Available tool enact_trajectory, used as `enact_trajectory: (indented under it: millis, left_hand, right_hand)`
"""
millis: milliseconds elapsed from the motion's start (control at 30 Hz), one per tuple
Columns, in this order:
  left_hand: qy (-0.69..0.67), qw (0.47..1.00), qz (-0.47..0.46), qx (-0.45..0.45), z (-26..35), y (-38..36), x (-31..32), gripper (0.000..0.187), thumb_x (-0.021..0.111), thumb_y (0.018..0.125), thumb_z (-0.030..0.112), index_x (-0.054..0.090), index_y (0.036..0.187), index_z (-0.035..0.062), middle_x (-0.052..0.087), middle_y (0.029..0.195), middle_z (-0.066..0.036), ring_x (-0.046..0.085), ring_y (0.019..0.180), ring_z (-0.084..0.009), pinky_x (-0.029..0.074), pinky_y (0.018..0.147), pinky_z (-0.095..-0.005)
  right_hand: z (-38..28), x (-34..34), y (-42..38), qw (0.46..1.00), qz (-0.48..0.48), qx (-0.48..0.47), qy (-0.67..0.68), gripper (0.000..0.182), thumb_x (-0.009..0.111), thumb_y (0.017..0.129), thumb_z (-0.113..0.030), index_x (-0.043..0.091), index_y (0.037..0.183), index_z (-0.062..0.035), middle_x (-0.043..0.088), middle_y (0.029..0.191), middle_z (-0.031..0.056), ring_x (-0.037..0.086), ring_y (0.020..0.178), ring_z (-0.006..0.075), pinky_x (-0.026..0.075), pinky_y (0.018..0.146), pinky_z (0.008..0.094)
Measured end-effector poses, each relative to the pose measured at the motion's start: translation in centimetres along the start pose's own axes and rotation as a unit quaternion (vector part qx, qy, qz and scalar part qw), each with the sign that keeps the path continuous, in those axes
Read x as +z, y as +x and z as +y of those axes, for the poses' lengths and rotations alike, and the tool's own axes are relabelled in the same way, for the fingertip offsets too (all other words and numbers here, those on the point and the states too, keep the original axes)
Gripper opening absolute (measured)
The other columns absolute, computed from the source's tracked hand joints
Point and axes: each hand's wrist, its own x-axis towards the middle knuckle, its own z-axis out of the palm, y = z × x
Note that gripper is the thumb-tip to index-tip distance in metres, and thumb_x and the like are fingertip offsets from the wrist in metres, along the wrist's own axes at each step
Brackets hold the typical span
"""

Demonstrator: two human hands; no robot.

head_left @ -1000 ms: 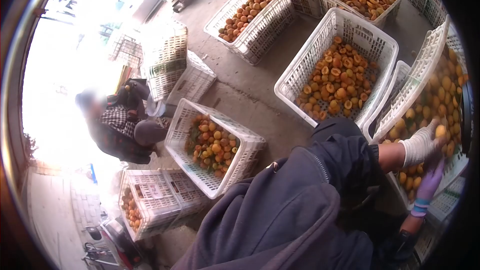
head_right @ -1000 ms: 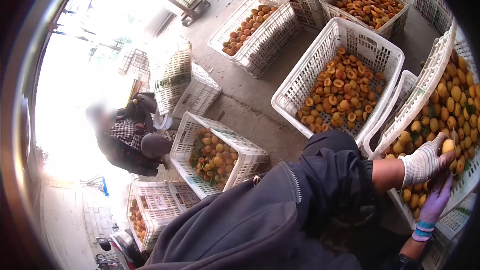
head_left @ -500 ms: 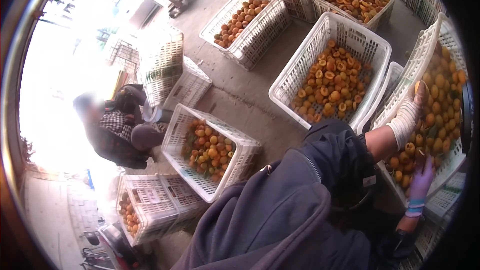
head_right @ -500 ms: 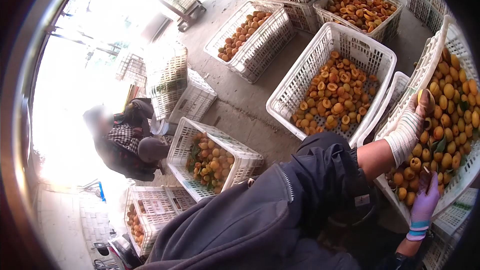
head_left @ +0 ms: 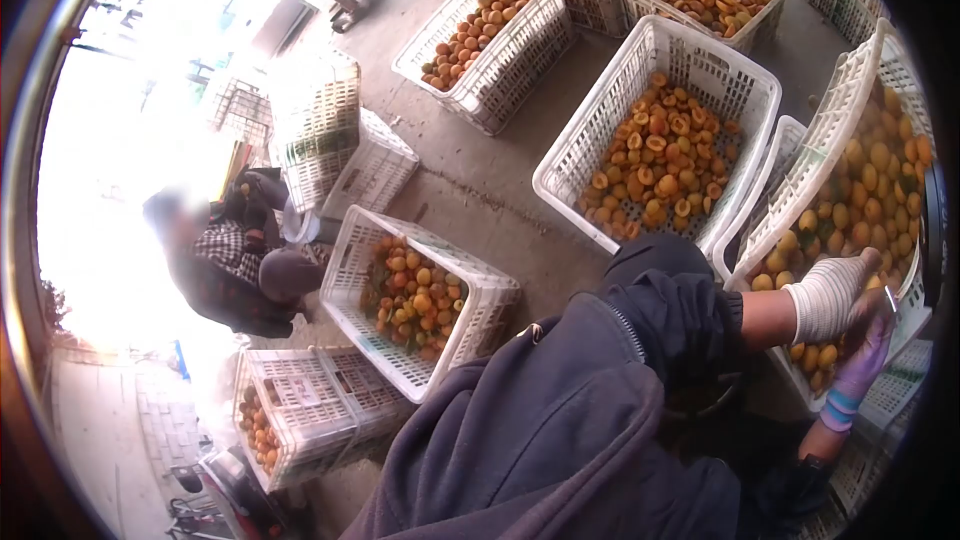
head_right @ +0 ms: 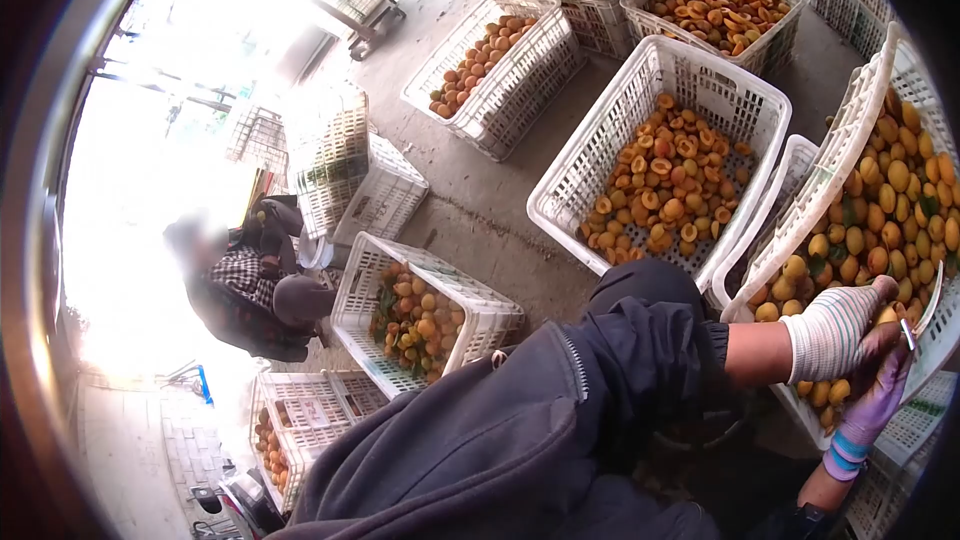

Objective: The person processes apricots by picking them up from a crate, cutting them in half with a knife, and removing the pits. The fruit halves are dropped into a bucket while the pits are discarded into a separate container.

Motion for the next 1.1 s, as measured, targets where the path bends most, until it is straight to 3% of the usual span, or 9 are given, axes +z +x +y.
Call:
enact_trajectory:
  millis: [100,300,367,500,900,933,967,1000,1100]
  left_hand:
    - [0.071,0.997,-0.02,0.031,0.5,0.0,-0.2,0.05,0.058,0.088,0.039,0.048,0.115,-0.0022,0.06,0.073,-0.028,0.063,0.076,-0.0468,0.05,0.064,-0.0477]
    - [0.061,0.998,-0.031,0.003,0.4,-0.5,0.5,0.039,0.056,0.089,0.029,0.05,0.11,-0.0031,0.061,0.081,-0.027,0.063,0.072,-0.0437,0.05,0.058,-0.0476]
    - [0.176,0.968,0.02,0.176,-1.3,-0.3,2.2,0.035,0.056,0.089,0.027,0.052,0.107,-0.0029,0.058,0.1,-0.027,0.062,0.067,-0.042,0.05,0.056,-0.0469]
    - [0.194,0.959,0.02,0.204,-1.7,-0.3,2.2,0.03,0.058,0.087,0.02,0.052,0.104,-0.0038,0.053,0.107,-0.026,0.063,0.075,-0.0394,0.052,0.059,-0.0448]
    - [0.009,0.997,-0.047,0.058,-4.3,0.2,4.0,0.027,0.055,0.09,0.019,0.05,0.104,-0.0033,0.06,0.091,-0.024,0.063,0.083,-0.0408,0.05,0.074,-0.0437]
    - [-0.256,0.961,-0.069,-0.077,-6.3,1.0,5.9,0.027,0.051,0.093,0.025,0.052,0.102,-0.0005,0.059,0.089,-0.019,0.062,0.08,-0.0357,0.049,0.074,-0.0412]
    - [-0.498,0.839,-0.085,-0.204,-6.5,1.4,6.4,0.029,0.047,0.095,0.03,0.053,0.1,0.0023,0.059,0.088,-0.015,0.06,0.077,-0.0306,0.048,0.074,-0.0388]
    - [-0.562,0.761,-0.099,-0.308,-6.7,1.9,7.0,0.036,0.04,0.098,0.039,0.054,0.096,0.0065,0.056,0.084,-0.008,0.053,0.075,-0.0221,0.045,0.074,-0.0359]
    - [-0.691,0.642,-0.113,-0.313,-7.2,2.2,7.6,0.036,0.04,0.099,0.04,0.054,0.091,0.0084,0.056,0.081,-0.009,0.05,0.078,-0.0218,0.043,0.076,-0.0376]
  right_hand:
    - [0.6,0.4,-0.4,0.995,0.057,0.017,0.085,0.055,0.04,0.104,-0.04,0.042,0.143,-0.0001,0.044,0.144,0.0127,0.043,0.13,0.022,0.032,0.109,0.0355]
    - [-1.6,2.0,-1.7,0.991,0.048,-0.072,-0.104,0.05,0.043,0.104,-0.034,0.046,0.139,0.0014,0.049,0.141,0.0148,0.047,0.128,0.023,0.035,0.108,0.0358]
    - [-1.7,2.5,-2.0,0.982,0.08,-0.108,-0.137,0.048,0.046,0.104,-0.031,0.048,0.139,0.0011,0.051,0.14,0.0147,0.048,0.128,0.0229,0.035,0.107,0.0348]
    - [-0.8,1.6,-2.2,0.932,0.066,-0.229,-0.274,0.045,0.048,0.103,-0.029,0.05,0.136,0.0022,0.057,0.133,0.0154,0.053,0.121,0.0242,0.039,0.104,0.0354]
    - [-2.8,4.3,-3.8,0.885,0.061,-0.239,-0.395,0.032,0.052,0.101,-0.027,0.055,0.115,0.0016,0.06,0.107,0.019,0.061,0.098,0.0323,0.047,0.087,0.0379]
    - [-2.5,3.9,-3.8,0.877,0.054,-0.248,-0.409,0.032,0.052,0.101,-0.027,0.055,0.115,0.0016,0.06,0.111,0.0186,0.059,0.103,0.0321,0.046,0.09,0.0382]
    - [-2.9,4.3,-4.0,0.876,0.054,-0.248,-0.409,0.032,0.052,0.101,-0.027,0.055,0.115,0.0016,0.06,0.111,0.0186,0.059,0.103,0.0321,0.046,0.09,0.0382]
    - [-3.6,5.0,-4.4,0.859,0.033,-0.295,-0.418,0.032,0.052,0.101,-0.026,0.055,0.116,0.0017,0.06,0.112,0.0182,0.058,0.105,0.0322,0.045,0.092,0.0385]
    - [-3.5,4.7,-4.3,0.857,0.008,-0.326,-0.4,0.033,0.051,0.102,-0.025,0.054,0.122,0.0014,0.06,0.117,0.0153,0.056,0.112,0.0299,0.042,0.098,0.0382]
